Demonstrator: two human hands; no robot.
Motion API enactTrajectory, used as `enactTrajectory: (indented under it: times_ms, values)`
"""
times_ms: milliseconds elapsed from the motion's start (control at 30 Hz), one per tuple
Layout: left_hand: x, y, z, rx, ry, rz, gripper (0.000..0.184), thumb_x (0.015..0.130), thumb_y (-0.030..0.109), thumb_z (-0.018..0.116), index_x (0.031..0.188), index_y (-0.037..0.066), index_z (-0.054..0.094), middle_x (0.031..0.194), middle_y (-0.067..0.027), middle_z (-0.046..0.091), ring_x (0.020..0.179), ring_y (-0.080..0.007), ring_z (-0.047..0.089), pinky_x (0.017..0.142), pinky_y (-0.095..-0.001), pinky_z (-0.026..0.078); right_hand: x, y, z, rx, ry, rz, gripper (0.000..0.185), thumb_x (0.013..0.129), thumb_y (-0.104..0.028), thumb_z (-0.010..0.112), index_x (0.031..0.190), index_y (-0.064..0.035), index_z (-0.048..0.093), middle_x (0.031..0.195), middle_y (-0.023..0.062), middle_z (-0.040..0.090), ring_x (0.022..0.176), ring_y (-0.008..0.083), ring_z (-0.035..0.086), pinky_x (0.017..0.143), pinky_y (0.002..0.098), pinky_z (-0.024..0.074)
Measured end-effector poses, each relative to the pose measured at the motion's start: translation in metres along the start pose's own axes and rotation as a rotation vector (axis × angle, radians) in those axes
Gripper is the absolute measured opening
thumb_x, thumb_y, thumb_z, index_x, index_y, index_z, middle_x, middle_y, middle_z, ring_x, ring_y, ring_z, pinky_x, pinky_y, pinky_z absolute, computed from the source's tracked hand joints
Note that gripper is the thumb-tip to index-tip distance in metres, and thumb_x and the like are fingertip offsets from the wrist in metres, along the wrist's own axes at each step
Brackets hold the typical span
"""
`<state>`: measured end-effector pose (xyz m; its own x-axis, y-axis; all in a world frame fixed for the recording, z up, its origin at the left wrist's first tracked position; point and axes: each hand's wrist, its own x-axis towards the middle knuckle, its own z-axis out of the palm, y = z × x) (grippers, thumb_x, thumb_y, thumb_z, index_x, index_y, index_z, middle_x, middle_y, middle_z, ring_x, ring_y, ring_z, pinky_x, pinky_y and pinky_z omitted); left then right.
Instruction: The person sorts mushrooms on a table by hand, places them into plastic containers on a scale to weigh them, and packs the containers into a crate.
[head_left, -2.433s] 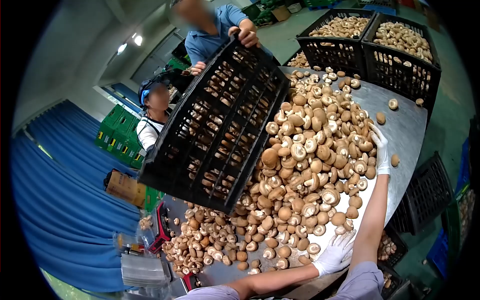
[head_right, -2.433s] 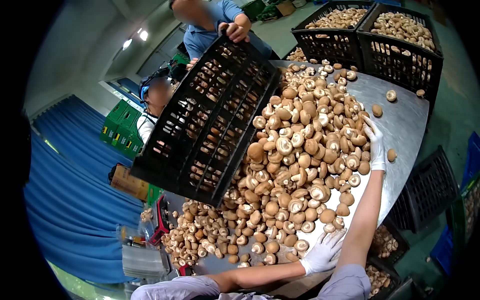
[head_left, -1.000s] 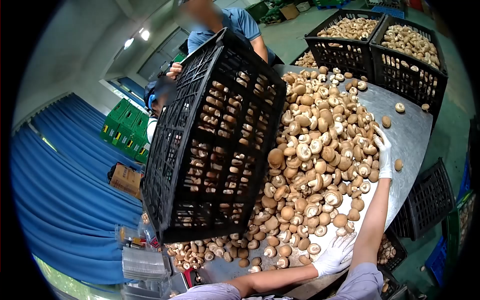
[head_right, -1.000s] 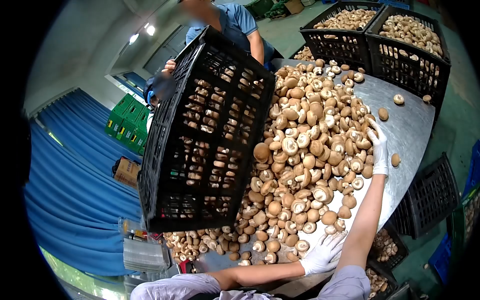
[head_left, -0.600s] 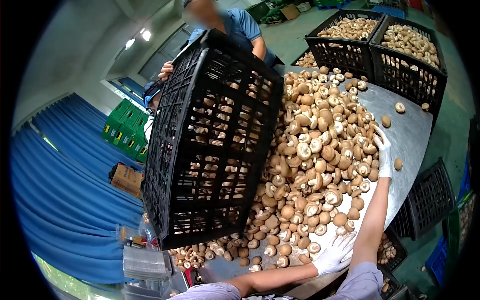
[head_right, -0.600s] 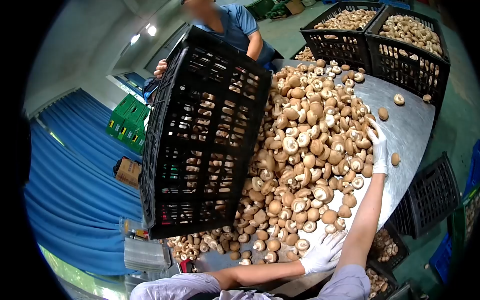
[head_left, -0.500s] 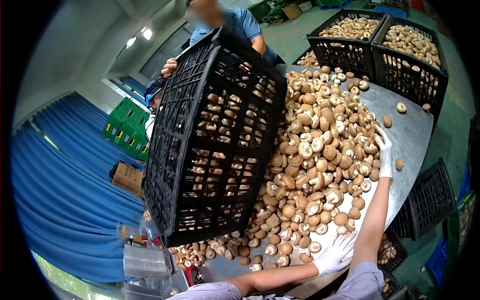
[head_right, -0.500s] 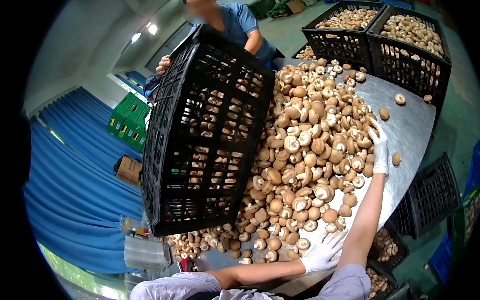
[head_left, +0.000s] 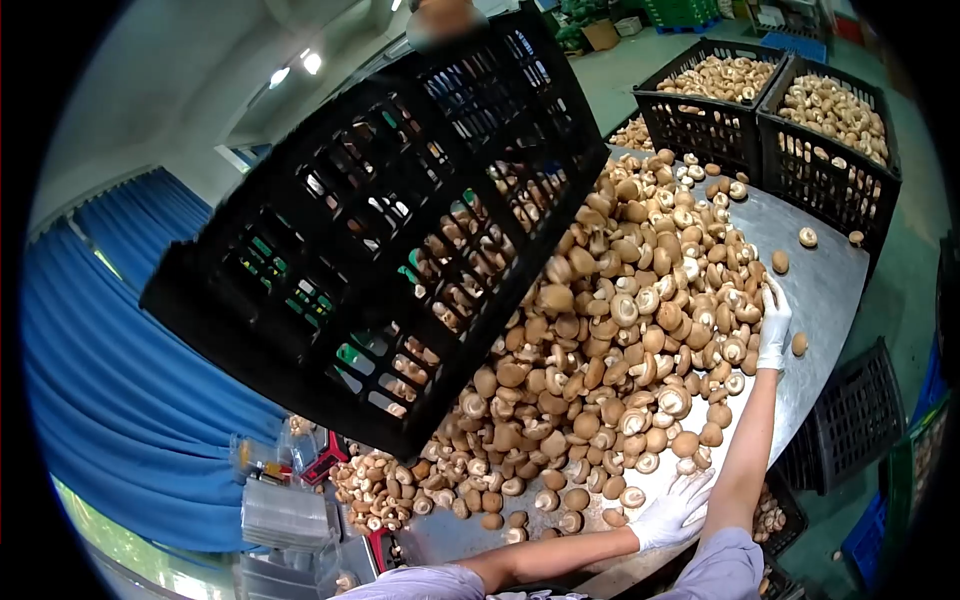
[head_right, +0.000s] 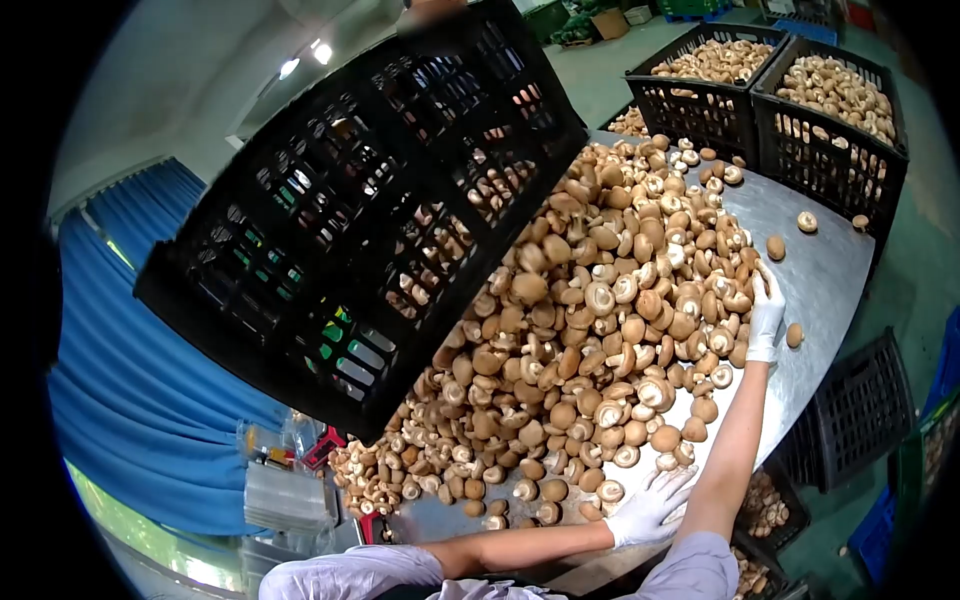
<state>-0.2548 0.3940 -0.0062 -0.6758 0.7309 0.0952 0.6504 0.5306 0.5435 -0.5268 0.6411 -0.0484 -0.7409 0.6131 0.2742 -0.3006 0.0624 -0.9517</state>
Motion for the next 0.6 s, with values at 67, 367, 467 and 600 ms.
enactTrajectory:
  times_ms: [67,367,467,600]
  values:
    - [-0.001,-0.001,0.001,0.007,0.014,0.007,0.058,0.087,0.026,0.052,0.137,0.002,0.036,0.145,-0.0203,0.030,0.133,-0.0356,0.030,0.107,-0.0515,0.022,0.002,0.008,-0.001,-0.048,0.018,-0.036,0.028,0.091,-0.010,0.053,0.115,0.0026,0.060,0.116,0.0110,0.063,0.109,0.0190,0.056,0.095,0.0281,0.0414]
    - [-0.002,-0.003,0.005,0.092,0.027,0.040,0.059,0.086,0.027,0.053,0.136,0.001,0.036,0.144,-0.0208,0.031,0.131,-0.0355,0.032,0.106,-0.0511,0.023,-0.002,-0.006,0.002,-0.078,0.021,-0.027,0.030,0.090,-0.011,0.056,0.117,0.0015,0.060,0.114,0.0125,0.065,0.105,0.0197,0.059,0.092,0.0280,0.0422]
    - [-0.002,-0.003,0.005,0.073,-0.027,0.007,0.059,0.087,0.027,0.053,0.136,0.001,0.036,0.144,-0.0203,0.031,0.132,-0.0355,0.031,0.107,-0.0516,0.023,-0.003,-0.006,0.001,-0.067,0.028,-0.039,0.030,0.090,-0.012,0.056,0.117,0.0020,0.059,0.114,0.0125,0.064,0.106,0.0195,0.058,0.092,0.0281,0.0423]
    - [-0.003,-0.005,0.008,0.107,-0.018,0.020,0.057,0.086,0.027,0.053,0.136,0.004,0.037,0.145,-0.0192,0.030,0.133,-0.0349,0.030,0.107,-0.0533,0.021,-0.003,-0.007,0.001,-0.109,0.044,-0.085,0.034,0.090,-0.014,0.056,0.121,0.0008,0.057,0.117,0.0139,0.063,0.110,0.0222,0.058,0.093,0.0291,0.0424]
